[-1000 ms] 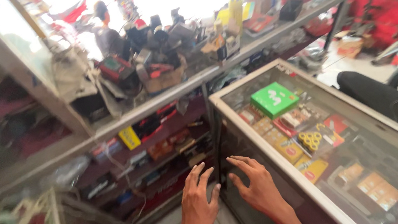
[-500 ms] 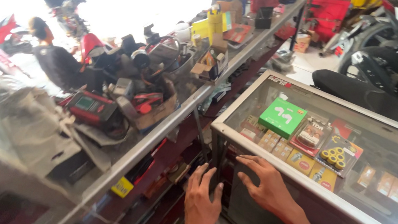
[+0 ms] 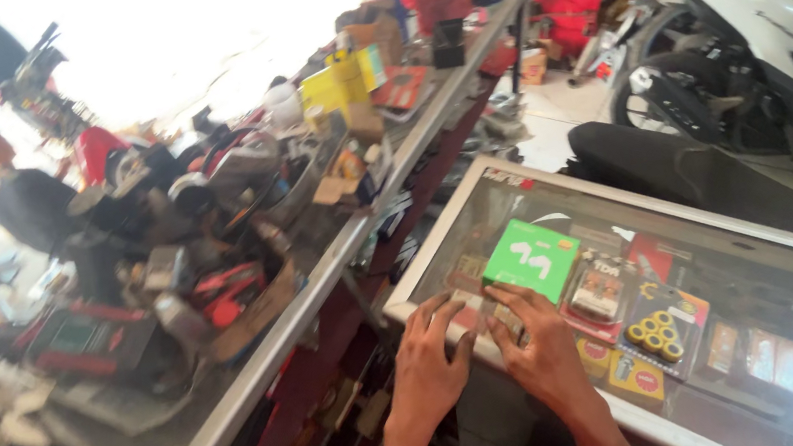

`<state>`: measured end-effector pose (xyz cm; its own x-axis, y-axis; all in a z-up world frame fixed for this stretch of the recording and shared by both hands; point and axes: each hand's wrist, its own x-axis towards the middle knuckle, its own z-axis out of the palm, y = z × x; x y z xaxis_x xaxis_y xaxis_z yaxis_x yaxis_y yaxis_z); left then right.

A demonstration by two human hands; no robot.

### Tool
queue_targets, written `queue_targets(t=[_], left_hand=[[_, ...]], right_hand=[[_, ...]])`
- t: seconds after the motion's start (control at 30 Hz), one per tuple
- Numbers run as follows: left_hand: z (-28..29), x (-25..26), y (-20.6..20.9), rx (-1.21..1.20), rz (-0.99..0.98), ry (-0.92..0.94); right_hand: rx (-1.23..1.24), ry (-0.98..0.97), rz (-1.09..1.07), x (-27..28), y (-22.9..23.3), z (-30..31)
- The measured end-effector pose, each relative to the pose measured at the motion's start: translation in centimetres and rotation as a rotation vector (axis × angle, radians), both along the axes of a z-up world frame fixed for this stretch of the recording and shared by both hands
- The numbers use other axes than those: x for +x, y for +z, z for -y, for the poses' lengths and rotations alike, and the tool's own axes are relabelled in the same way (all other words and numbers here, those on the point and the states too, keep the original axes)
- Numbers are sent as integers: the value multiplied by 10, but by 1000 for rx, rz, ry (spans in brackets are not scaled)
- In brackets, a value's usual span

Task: The person handles and arranges various packaged motorcycle components on a wire display rack and within glass display counters, picking them up and replacing them in different positions.

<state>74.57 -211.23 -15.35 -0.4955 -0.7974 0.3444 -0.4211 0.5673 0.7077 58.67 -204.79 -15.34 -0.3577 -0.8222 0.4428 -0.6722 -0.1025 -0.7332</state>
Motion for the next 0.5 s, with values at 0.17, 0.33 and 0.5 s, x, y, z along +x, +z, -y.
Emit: queue_targets(t=[0.17,0.33,0.5], left_hand=[[42,-72,-1,251,-113,34],[62,-107,-10,398,-88,33],[73,-123,-7,524,-121,-17]], right_hand=[[23,-225,-10,-18,-12,10],[110,-249,49,-12,-33,8],[79,-380,-187,-5,-44,15]])
